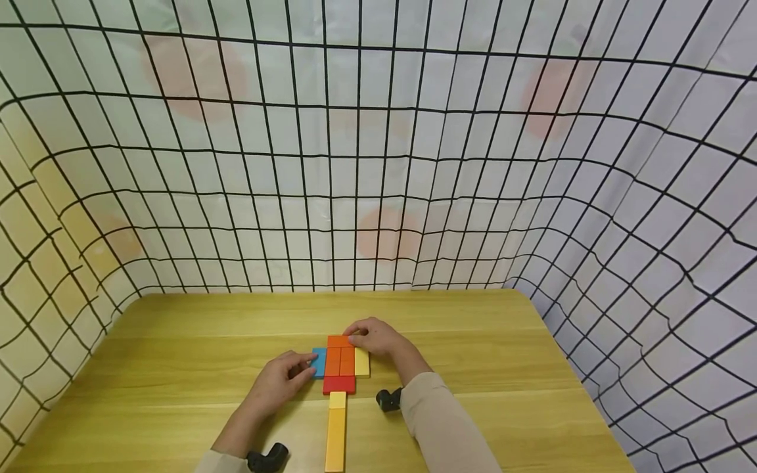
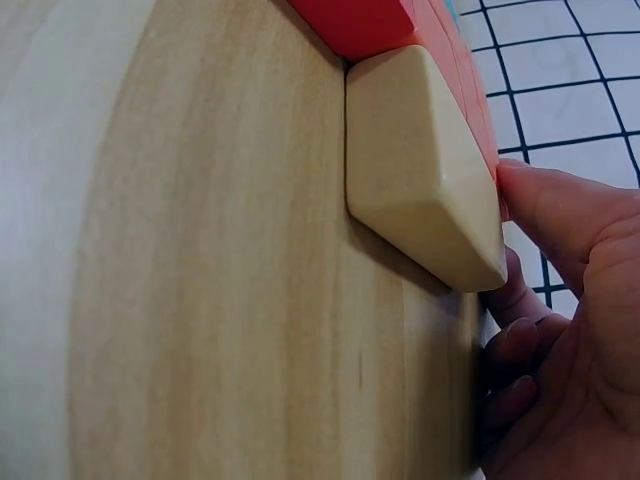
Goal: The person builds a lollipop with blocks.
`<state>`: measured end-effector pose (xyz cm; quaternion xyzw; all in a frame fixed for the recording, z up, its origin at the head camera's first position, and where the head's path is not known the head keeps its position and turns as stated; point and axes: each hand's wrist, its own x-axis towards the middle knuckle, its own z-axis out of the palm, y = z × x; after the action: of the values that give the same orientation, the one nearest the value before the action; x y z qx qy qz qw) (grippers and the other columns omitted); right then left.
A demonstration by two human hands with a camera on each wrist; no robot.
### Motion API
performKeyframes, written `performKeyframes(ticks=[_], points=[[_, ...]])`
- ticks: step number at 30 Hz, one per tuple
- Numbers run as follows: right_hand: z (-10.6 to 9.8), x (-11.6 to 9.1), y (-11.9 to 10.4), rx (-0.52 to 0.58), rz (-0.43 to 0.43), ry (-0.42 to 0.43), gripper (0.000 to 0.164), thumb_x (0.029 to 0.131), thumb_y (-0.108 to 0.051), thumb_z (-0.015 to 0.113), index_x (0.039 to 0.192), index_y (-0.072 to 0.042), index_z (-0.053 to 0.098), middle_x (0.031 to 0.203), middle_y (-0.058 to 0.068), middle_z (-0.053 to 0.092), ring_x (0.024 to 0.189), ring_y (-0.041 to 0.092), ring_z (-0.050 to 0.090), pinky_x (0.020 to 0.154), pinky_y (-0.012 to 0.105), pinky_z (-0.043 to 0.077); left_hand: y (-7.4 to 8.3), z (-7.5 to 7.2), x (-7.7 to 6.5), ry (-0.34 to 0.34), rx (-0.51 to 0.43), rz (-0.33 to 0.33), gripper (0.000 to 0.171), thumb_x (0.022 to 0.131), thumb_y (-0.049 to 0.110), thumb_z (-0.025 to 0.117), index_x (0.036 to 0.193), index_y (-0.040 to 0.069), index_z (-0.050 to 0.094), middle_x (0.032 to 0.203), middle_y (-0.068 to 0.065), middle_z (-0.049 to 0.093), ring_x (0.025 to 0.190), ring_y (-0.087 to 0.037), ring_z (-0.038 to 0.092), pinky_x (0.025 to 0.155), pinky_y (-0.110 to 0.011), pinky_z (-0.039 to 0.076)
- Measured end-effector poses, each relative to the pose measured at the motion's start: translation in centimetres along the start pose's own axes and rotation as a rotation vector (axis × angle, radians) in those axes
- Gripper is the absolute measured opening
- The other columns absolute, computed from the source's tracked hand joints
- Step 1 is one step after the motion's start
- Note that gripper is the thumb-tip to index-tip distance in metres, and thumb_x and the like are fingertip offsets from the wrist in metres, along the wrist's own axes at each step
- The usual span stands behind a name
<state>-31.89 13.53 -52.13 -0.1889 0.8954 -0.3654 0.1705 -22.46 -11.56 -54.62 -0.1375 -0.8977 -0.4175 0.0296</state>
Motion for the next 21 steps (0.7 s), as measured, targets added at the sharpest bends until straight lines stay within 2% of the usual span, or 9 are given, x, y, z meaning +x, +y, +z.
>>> performKeyframes(ticks=[6,13,17,21], points=[[-0.06,-0.1,-0.03,-0.003,-0.014,-0.003,0.023,0.104,-0.026,0.059,0.12,-0.017,0.074,0.12,0.003,0.068,0.11,0.021,0.059,0.103,0.047,0.047,-0.07,0.06,-0.02,-0.003,-0.002,-0.002,0.031,0.096,0.02,0.072,0.125,0.011,0.074,0.088,0.008,0.063,0.075,-0.003,0.049,0.067,-0.021,0.045],[0.08,-0.32,0.23,-0.004,-0.035,0.011,0.031,0.105,-0.029,0.057,0.131,-0.017,0.068,0.12,0.006,0.067,0.109,0.023,0.06,0.102,0.048,0.048,-0.09,0.04,-0.02,-0.005,-0.003,0.0,0.031,0.096,0.021,0.072,0.125,0.012,0.074,0.087,0.008,0.062,0.075,-0.003,0.049,0.066,-0.021,0.044],[0.27,-0.32,0.33,0.011,-0.025,0.066,0.036,0.105,-0.029,0.057,0.138,-0.016,0.062,0.118,0.008,0.064,0.106,0.022,0.057,0.099,0.049,0.048,-0.19,-0.06,0.2,0.001,-0.014,-0.001,0.03,0.097,0.023,0.071,0.125,0.013,0.074,0.088,0.008,0.062,0.075,-0.004,0.049,0.066,-0.021,0.044],[0.65,-0.43,0.68,0.056,-0.052,0.117,0.042,0.106,-0.028,0.054,0.146,-0.014,0.055,0.123,0.012,0.061,0.11,0.025,0.057,0.1,0.049,0.047,-0.37,-0.2,0.23,0.009,-0.03,-0.014,0.031,0.097,0.023,0.071,0.127,0.014,0.073,0.089,0.008,0.063,0.076,-0.005,0.049,0.067,-0.021,0.044]])
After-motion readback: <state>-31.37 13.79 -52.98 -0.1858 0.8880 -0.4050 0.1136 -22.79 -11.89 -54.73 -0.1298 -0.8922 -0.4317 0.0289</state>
